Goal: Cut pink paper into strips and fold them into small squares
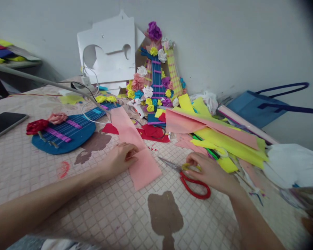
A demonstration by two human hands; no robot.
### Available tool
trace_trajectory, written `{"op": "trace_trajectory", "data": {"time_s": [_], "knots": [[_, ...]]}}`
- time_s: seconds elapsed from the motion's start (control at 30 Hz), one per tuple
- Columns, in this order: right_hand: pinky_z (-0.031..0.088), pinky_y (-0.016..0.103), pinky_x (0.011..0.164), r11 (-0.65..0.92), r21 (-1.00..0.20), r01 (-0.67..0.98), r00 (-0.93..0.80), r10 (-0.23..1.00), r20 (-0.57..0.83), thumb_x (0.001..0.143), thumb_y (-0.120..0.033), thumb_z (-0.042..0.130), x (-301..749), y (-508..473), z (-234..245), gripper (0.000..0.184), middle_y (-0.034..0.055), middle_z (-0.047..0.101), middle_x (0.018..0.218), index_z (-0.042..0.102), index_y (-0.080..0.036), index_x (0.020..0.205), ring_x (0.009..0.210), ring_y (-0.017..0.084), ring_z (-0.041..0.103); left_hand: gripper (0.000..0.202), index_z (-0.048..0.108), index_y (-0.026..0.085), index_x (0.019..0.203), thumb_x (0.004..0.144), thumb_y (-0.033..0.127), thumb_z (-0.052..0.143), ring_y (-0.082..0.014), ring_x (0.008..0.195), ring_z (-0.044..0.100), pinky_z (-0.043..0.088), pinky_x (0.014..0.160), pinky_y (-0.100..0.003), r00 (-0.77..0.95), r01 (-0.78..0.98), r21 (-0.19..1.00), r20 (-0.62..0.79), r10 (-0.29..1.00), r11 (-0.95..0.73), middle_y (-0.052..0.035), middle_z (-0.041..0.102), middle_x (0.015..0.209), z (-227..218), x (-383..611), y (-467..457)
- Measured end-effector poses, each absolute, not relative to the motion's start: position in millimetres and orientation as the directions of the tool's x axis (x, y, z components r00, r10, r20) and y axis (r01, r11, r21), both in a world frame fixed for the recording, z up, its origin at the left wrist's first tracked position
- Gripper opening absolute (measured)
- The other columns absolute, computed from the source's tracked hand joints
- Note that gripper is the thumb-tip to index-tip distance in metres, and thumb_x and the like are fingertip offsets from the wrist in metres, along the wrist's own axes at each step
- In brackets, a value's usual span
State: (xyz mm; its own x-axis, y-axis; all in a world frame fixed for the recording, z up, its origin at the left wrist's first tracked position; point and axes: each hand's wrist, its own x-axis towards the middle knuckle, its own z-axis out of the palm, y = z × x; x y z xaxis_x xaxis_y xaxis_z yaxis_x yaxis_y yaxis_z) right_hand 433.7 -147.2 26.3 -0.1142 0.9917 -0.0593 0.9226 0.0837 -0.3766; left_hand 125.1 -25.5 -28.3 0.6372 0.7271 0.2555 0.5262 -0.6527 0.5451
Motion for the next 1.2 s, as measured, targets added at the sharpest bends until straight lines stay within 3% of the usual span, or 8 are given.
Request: {"op": "trace_trajectory", "data": {"time_s": [0.13, 0.3, 0.5, 0.73, 0.9, 1.07, 1.2], "knots": [[0.041, 0.028, 0.070, 0.027, -0.367, 0.930, -0.115, 0.969, -0.220, 0.073, -0.029, 0.065, 453, -153, 27, 0.021, 0.0011, 0.059, 0.090, 0.049, -0.021, 0.085, 0.084, 0.018, 0.055, 0.018, 0.062, 0.017, 0.092, 0.077, 0.025, 0.056, -0.0148, 0.069, 0.055, 0.041, 0.062, -0.026, 0.596, 0.545, 0.565, 0.259, 0.761, -0.619, -0.0020, 0.062, 0.076, -19, 126, -21], [0.037, 0.028, 0.064, 0.002, -0.300, 0.954, -0.089, 0.957, -0.277, 0.068, -0.029, 0.067, 446, -155, 23, 0.024, 0.0011, 0.060, 0.086, 0.048, -0.021, 0.080, 0.078, 0.019, 0.054, 0.017, 0.063, 0.017, 0.090, 0.078, 0.025, 0.053, -0.0157, 0.068, 0.055, 0.040, 0.062, -0.027, 0.582, 0.629, 0.521, 0.178, 0.794, -0.577, -0.0026, 0.062, 0.076, -15, 126, -16], [0.034, 0.028, 0.060, 0.036, -0.198, 0.980, -0.078, 0.975, -0.209, 0.069, -0.026, 0.060, 436, -155, 22, 0.016, 0.0010, 0.061, 0.081, 0.046, -0.021, 0.077, 0.074, 0.018, 0.054, 0.021, 0.063, 0.017, 0.094, 0.077, 0.025, 0.053, -0.0169, 0.072, 0.057, 0.042, 0.064, -0.028, 0.576, 0.618, 0.542, 0.180, 0.797, -0.569, -0.0041, 0.064, 0.081, -21, 124, -15], [0.038, 0.028, 0.059, -0.015, -0.305, 0.952, -0.013, 0.996, -0.088, 0.072, -0.033, 0.059, 464, -149, 17, 0.018, 0.0014, 0.062, 0.078, 0.051, -0.021, 0.084, 0.068, 0.017, 0.056, 0.025, 0.061, 0.017, 0.100, 0.079, 0.027, 0.053, -0.0166, 0.075, 0.059, 0.045, 0.065, -0.027, 0.563, 0.614, 0.554, 0.190, 0.804, -0.561, -0.0045, 0.065, 0.084, -18, 123, -15], [0.039, 0.029, 0.057, -0.109, -0.254, 0.961, 0.121, 0.992, 0.032, 0.072, -0.040, 0.060, 491, -141, 1, 0.025, 0.0008, 0.060, 0.074, 0.050, -0.021, 0.085, 0.063, 0.017, 0.055, 0.025, 0.061, 0.016, 0.100, 0.079, 0.026, 0.053, -0.0174, 0.078, 0.060, 0.047, 0.068, -0.029, 0.592, 0.605, 0.509, 0.226, 0.773, -0.613, -0.0060, 0.067, 0.088, -22, 124, -14], [0.039, 0.028, 0.055, -0.197, -0.239, 0.951, 0.198, 0.980, -0.018, 0.070, -0.045, 0.060, 499, -137, -13, 0.029, 0.0011, 0.061, 0.072, 0.052, -0.020, 0.082, 0.062, 0.018, 0.057, 0.023, 0.061, 0.016, 0.099, 0.079, 0.025, 0.054, -0.0183, 0.079, 0.061, 0.048, 0.070, -0.031, 0.615, 0.590, 0.464, 0.273, 0.740, -0.661, -0.0065, 0.068, 0.088, -27, 122, -12], [0.043, 0.031, 0.060, -0.156, -0.266, 0.951, 0.160, 0.987, -0.006, 0.072, -0.047, 0.062, 499, -139, -8, 0.032, 0.0038, 0.063, 0.079, 0.056, -0.020, 0.087, 0.069, 0.021, 0.060, 0.025, 0.060, 0.016, 0.101, 0.078, 0.023, 0.055, -0.0199, 0.083, 0.061, 0.048, 0.073, -0.031, 0.625, 0.584, 0.462, 0.270, 0.733, -0.668, -0.0075, 0.067, 0.093, -27, 122, -13]]}}
